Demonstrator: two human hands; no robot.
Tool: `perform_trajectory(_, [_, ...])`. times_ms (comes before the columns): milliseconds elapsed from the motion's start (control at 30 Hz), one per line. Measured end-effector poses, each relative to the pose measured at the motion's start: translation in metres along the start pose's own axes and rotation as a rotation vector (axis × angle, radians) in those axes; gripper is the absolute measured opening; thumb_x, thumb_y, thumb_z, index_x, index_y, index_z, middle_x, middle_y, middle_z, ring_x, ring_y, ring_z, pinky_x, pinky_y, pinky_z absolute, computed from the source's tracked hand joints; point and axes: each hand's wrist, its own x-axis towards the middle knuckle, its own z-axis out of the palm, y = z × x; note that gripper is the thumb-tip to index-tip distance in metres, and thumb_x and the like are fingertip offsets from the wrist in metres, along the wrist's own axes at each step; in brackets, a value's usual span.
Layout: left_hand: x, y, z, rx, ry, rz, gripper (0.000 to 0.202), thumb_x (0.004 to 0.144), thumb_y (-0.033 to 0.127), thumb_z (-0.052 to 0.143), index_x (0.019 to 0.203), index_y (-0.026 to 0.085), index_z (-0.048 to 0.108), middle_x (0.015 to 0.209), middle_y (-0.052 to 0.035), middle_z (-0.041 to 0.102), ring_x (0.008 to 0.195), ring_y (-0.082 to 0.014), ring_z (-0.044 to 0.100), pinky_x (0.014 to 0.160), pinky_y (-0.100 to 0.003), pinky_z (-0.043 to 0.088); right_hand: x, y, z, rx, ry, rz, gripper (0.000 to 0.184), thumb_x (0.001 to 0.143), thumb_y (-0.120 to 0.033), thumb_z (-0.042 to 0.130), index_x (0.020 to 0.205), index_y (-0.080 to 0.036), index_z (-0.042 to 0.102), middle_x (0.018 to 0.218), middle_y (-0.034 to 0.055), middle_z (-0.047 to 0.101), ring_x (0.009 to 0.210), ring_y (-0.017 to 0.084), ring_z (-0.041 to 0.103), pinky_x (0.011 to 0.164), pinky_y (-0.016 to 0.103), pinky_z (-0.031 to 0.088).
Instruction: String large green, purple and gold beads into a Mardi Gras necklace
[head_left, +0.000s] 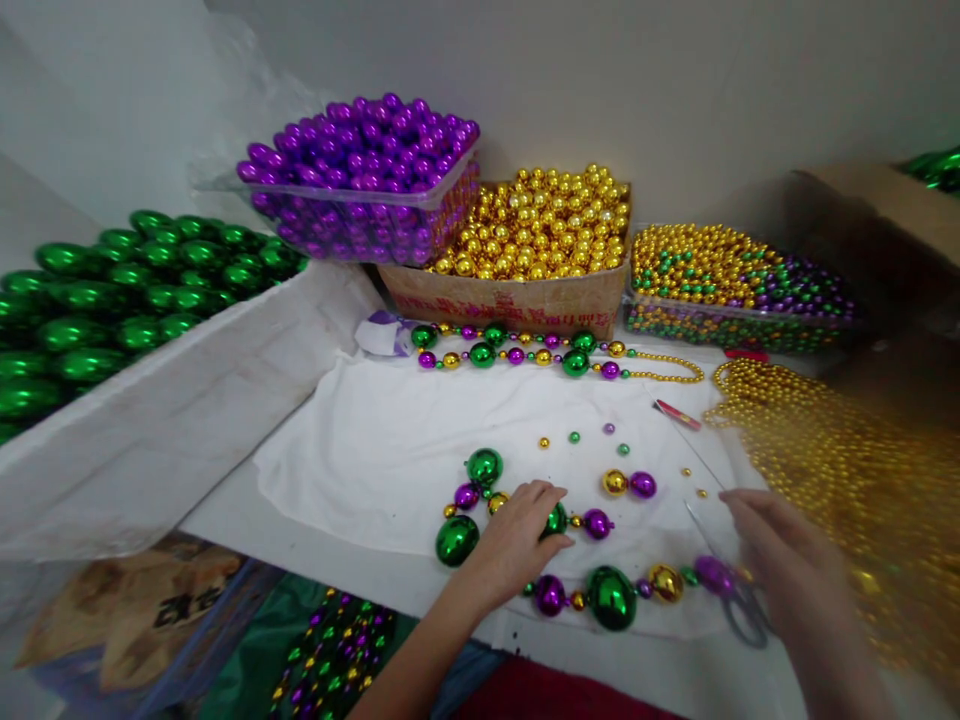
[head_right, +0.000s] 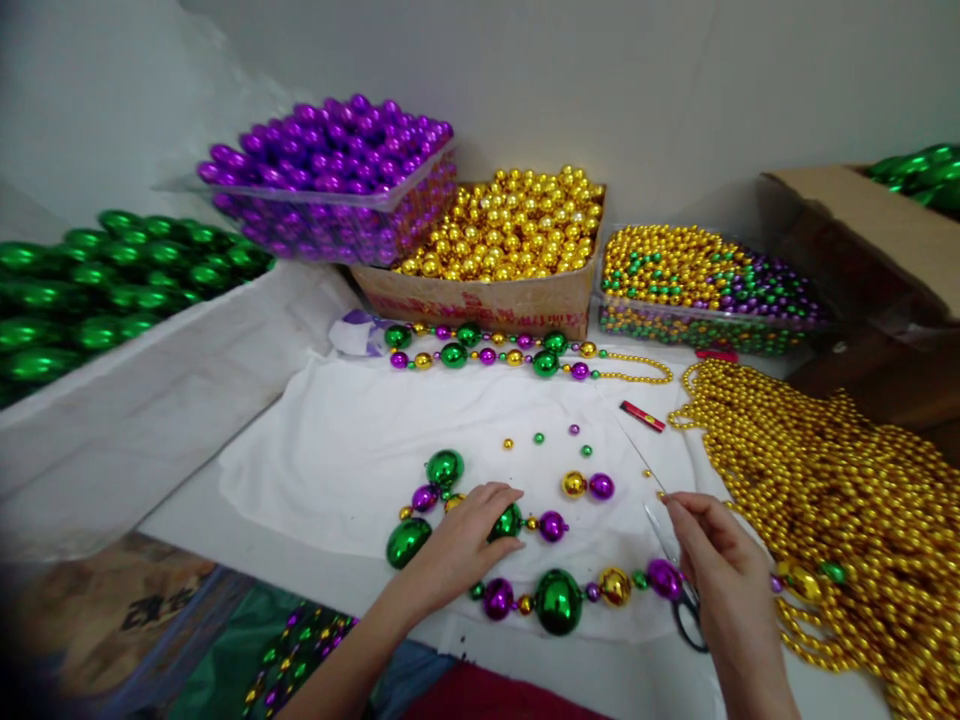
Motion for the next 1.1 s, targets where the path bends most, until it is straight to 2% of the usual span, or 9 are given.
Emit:
perform_trajectory(133, [0.019, 0.004, -0.016, 0.011, 0.017, 0.019, 0.037, 0.088, 0.041, 0.056, 0.120, 0.021, 0.056, 0.119, -0.0079, 0.059, 0.114, -0.0240, 0.053, 0.099, -0.037, 0.042, -0.001, 0.003, 0.002, -0.016, -0.074, -0.073, 0.034, 0.067, -0.050, 0.072, 0.080, -0.018, 0.069, 0.081, 0.0039, 0.067, 0.075, 0.018, 0.059, 0.064, 0.024, 0.047])
perform_trajectory(267, [0.062, 0.001, -0.028, 0.035, 0.065, -0.015, 0.018, 0.091, 0.025, 0.049, 0.097, 0.018, 0.064, 0.100, -0.0061, 0.064, 0.100, -0.0213, 0.059, 0.093, -0.034, 0.044, -0.008, 0.006, 0.004, -0.066, -0.035, -0.096, 0.032, 0.069, -0.048, 0.071, 0.078, -0.018, 0.069, 0.078, 0.0036, 0.066, 0.076, 0.019, 0.059, 0.066, 0.025, 0.046])
perform_trajectory(433, [0.119, -0.002, -0.012, 0.021, 0.084, -0.060, 0.020, 0.081, 0.007, 0.052, 0.093, 0.017, 0.064, 0.102, -0.0074, 0.060, 0.099, -0.0226, 0.059, 0.092, -0.037, 0.044, -0.019, 0.004, 0.008, -0.029, 0.048, -0.189, 0.026, 0.075, -0.044, 0.068, 0.077, -0.019, 0.066, 0.079, 0.0025, 0.061, 0.073, 0.017, 0.054, 0.062, 0.025, 0.042])
perform_trajectory(533, [0.130, -0.002, -0.004, -0.042, 0.080, -0.082, 0.018, 0.076, 0.002, 0.053, 0.081, 0.016, 0.063, 0.091, -0.0074, 0.061, 0.095, -0.0237, 0.060, 0.090, -0.039, 0.045, -0.023, 0.001, 0.009, -0.023, 0.056, -0.247, 0.025, 0.076, -0.044, 0.068, 0.074, -0.019, 0.065, 0.081, 0.0029, 0.060, 0.075, 0.017, 0.055, 0.064, 0.024, 0.043])
perform_trajectory(633, [0.119, -0.003, -0.007, -0.146, 0.112, -0.108, 0.013, 0.078, 0.007, 0.057, 0.086, 0.015, 0.063, 0.091, -0.0071, 0.062, 0.090, -0.0217, 0.061, 0.087, -0.037, 0.047, -0.024, -0.001, 0.009, -0.044, 0.025, -0.259, 0.026, 0.073, -0.045, 0.069, 0.072, -0.019, 0.065, 0.080, 0.0028, 0.060, 0.073, 0.017, 0.055, 0.059, 0.023, 0.043])
perform_trajectory(700, [0.101, -0.004, -0.011, -0.335, 0.131, -0.147, 0.016, 0.084, 0.015, 0.055, 0.098, 0.015, 0.063, 0.090, -0.0067, 0.064, 0.084, -0.0181, 0.062, 0.080, -0.033, 0.050, -0.025, -0.002, 0.009, -0.037, 0.024, -0.255, 0.026, 0.074, -0.045, 0.068, 0.072, -0.020, 0.065, 0.079, 0.0021, 0.060, 0.072, 0.016, 0.055, 0.060, 0.023, 0.044])
perform_trajectory(833, [0.061, -0.007, -0.016, -1.353, 0.180, -0.318, 0.021, 0.080, 0.016, 0.064, 0.101, 0.012, 0.064, 0.089, -0.0062, 0.066, 0.076, -0.0115, 0.063, 0.077, -0.024, 0.051, -0.028, -0.003, 0.014, -0.061, -0.048, -0.260, 0.026, 0.073, -0.046, 0.067, 0.072, -0.020, 0.065, 0.077, 0.0017, 0.060, 0.073, 0.017, 0.055, 0.065, 0.024, 0.044])
perform_trajectory(900, [0.048, -0.007, -0.015, -1.721, 0.200, -0.368, 0.021, 0.075, 0.009, 0.069, 0.096, 0.011, 0.067, 0.091, -0.0068, 0.067, 0.075, -0.0100, 0.063, 0.077, -0.022, 0.052, -0.031, -0.005, 0.016, -0.088, -0.117, -0.252, 0.027, 0.073, -0.047, 0.067, 0.072, -0.021, 0.065, 0.078, 0.0018, 0.060, 0.074, 0.017, 0.056, 0.064, 0.025, 0.043])
perform_trajectory(1100, [0.038, -0.004, -0.008, -1.969, 0.251, -0.408, 0.017, 0.080, 0.003, 0.063, 0.096, 0.008, 0.067, 0.092, -0.0094, 0.070, 0.074, -0.0112, 0.065, 0.074, -0.022, 0.055, -0.044, -0.014, 0.016, -0.142, -0.159, -0.262, 0.021, 0.077, -0.043, 0.064, 0.074, -0.022, 0.064, 0.077, 0.0000, 0.058, 0.075, 0.017, 0.054, 0.063, 0.025, 0.038])
